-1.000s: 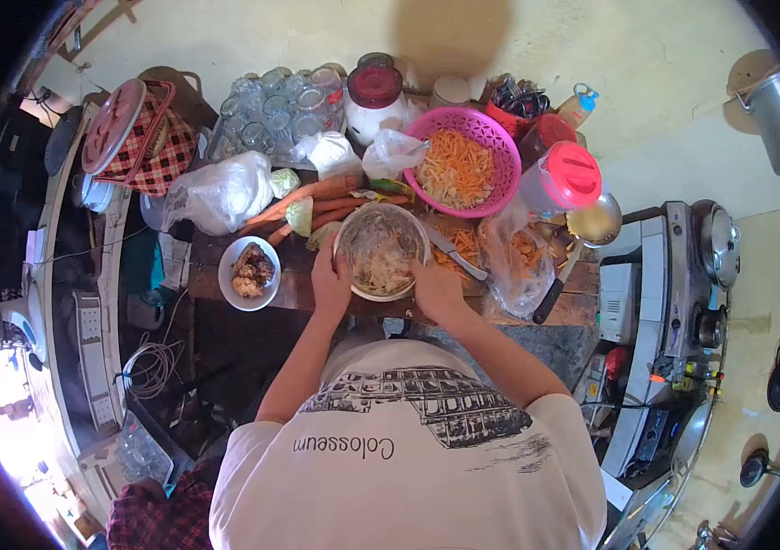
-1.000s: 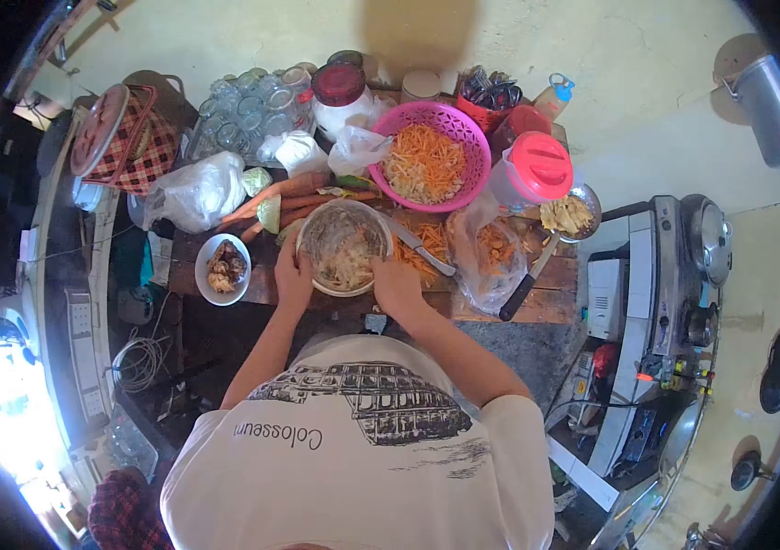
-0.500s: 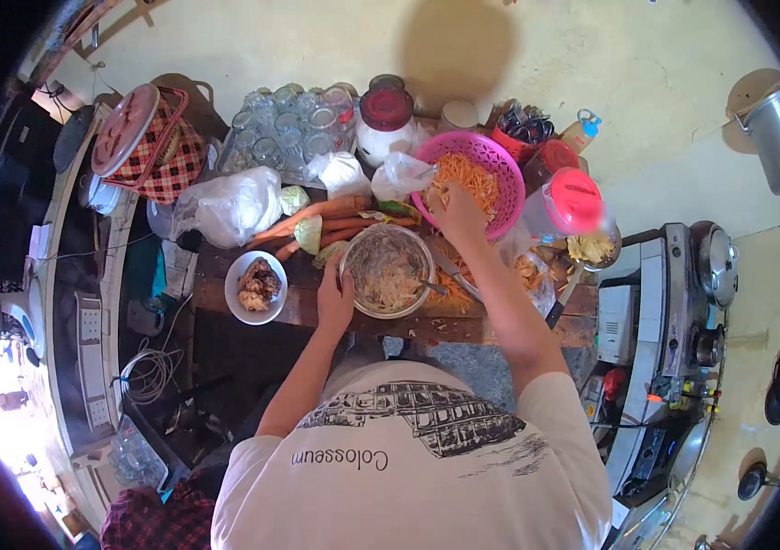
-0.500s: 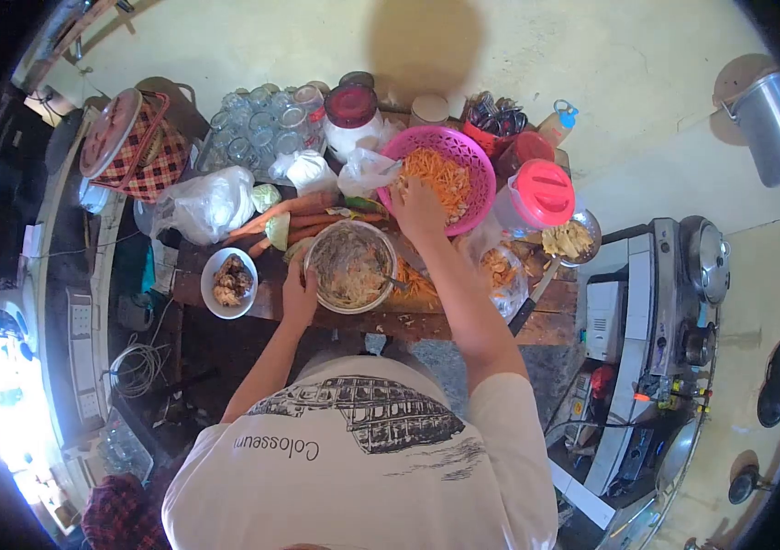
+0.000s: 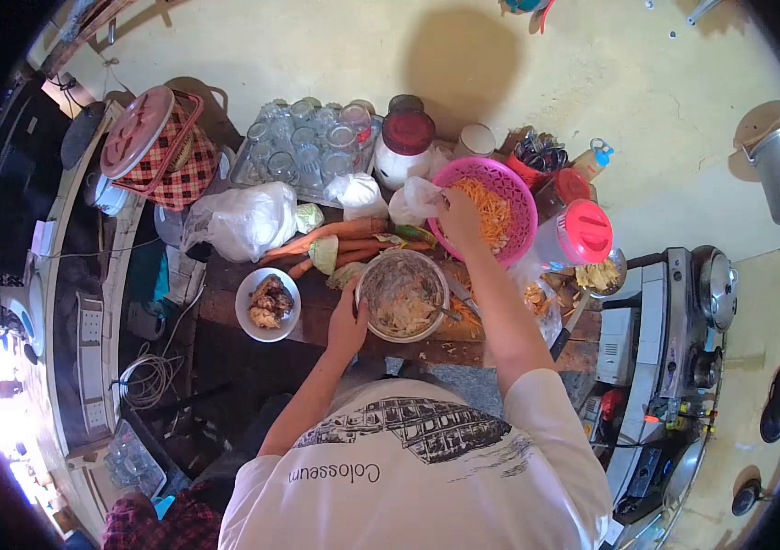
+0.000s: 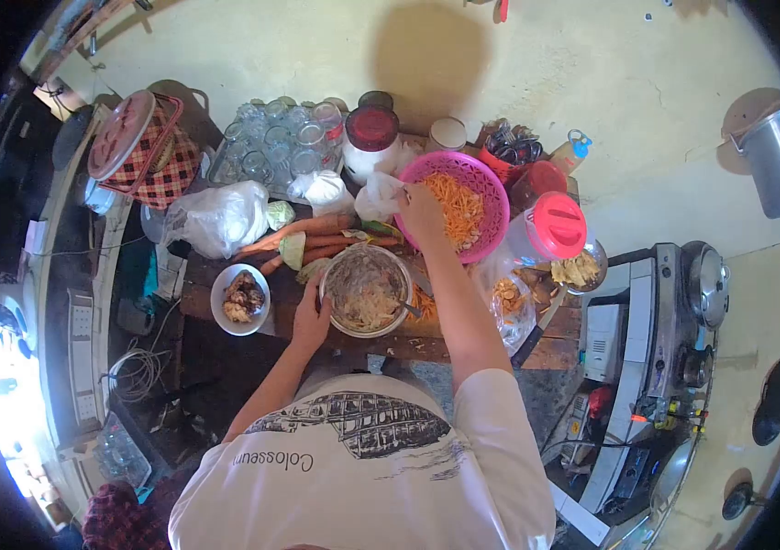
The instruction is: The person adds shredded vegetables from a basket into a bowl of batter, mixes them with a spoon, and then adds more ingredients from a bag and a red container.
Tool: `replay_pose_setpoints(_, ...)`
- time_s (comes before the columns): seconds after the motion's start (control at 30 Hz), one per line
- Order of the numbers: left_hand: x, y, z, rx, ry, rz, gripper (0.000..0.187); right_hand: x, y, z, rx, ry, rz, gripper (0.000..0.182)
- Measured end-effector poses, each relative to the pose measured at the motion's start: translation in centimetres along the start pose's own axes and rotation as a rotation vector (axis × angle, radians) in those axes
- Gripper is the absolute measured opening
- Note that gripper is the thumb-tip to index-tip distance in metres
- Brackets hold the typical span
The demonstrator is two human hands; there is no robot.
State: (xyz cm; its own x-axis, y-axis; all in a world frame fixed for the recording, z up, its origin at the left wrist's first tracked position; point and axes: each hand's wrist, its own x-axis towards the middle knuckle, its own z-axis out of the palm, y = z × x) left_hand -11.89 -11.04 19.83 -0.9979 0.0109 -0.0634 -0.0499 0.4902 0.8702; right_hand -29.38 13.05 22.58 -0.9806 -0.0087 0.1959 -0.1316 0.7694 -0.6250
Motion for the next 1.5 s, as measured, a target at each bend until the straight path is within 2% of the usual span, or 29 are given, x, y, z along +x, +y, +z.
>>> replay_pose_setpoints(0.1, 0.3, -0.4, -0.2, -0.019, -0.004, 0.045, 0.048, -0.3, 0.7, 1.6, -0.022, 0.093, -0.012, 0.024)
replay_pose_setpoints(0.17, 0.3, -0.2, -0.6, -0.024, -0.063, -0.015, 0.048, -0.8, 0.8, 2.5, 0.03, 0.165, 0.008, 0.023)
replay_pose_setpoints(0.3, 0.8, -0.7, -0.9, -0.08, -0.132, -0.036, 0.047, -1.1, 2.5, 4.0, 0.209, 0.183, 0.176, 0.025)
replay_pose_setpoints(0.37, 1.0, -0.9, -1.0, -0.105, -0.132, 0.02, 0.048, -1.4, 3.4, 4.3, 0.287, 0.19, 0.264, 0.027)
replay_pose_setpoints(0.47, 1.5, -1.0, -1.5, -0.106, -0.174, 0.012, 0.049, -2.0, 2.3, 3.5, 0.308, 0.185, 0.325, 0.027)
replay_pose_setpoints(0.57, 1.7, -0.9, -1.9, -0.104, -0.22, 0.015, 0.05, -2.6, 0.5, 2.6, 0.459, 0.221, 0.39, 0.026)
replay_pose_setpoints(0.67, 1.9, -1.0, -1.9, -0.093, -0.226, 0.018, 0.05, -2.9, 0.4, 2.2, 0.537, 0.17, 0.539, 0.026)
replay_pose_setpoints(0.8, 1.8, -1.3, -1.5, -0.084, -0.171, 0.068, 0.049, -3.3, 2.4, 3.3, 0.529, 0.309, 0.49, 0.027)
replay_pose_setpoints(0.87, 1.7, -1.1, -1.5, -0.073, -0.198, 0.007, 0.049, -3.3, 4.2, 4.0, 0.448, 0.395, 0.411, 0.029)
replay_pose_setpoints(0.97, 1.6, -0.5, -1.7, -0.052, -0.223, -0.061, 0.049, -3.7, 1.6, 1.6, 0.361, 0.421, 0.506, 0.028)
replay_pose_setpoints(1.07, 1.5, 0.1, -1.7, -0.059, -0.209, -0.053, 0.048, -3.6, 4.8, 2.7, 0.432, 0.413, 0.525, 0.028)
replay_pose_setpoints(1.4, 1.1, -0.2, -0.9, -0.02, -0.122, -0.015, 0.046, -4.1, 2.9, -1.2, 0.62, 0.467, 0.466, 0.022)
replay_pose_setpoints(1.5, 1.1, 0.5, -1.2, -0.017, -0.167, -0.104, 0.046, -4.7, 2.5, -2.8, 0.79, 0.429, 0.517, 0.021)
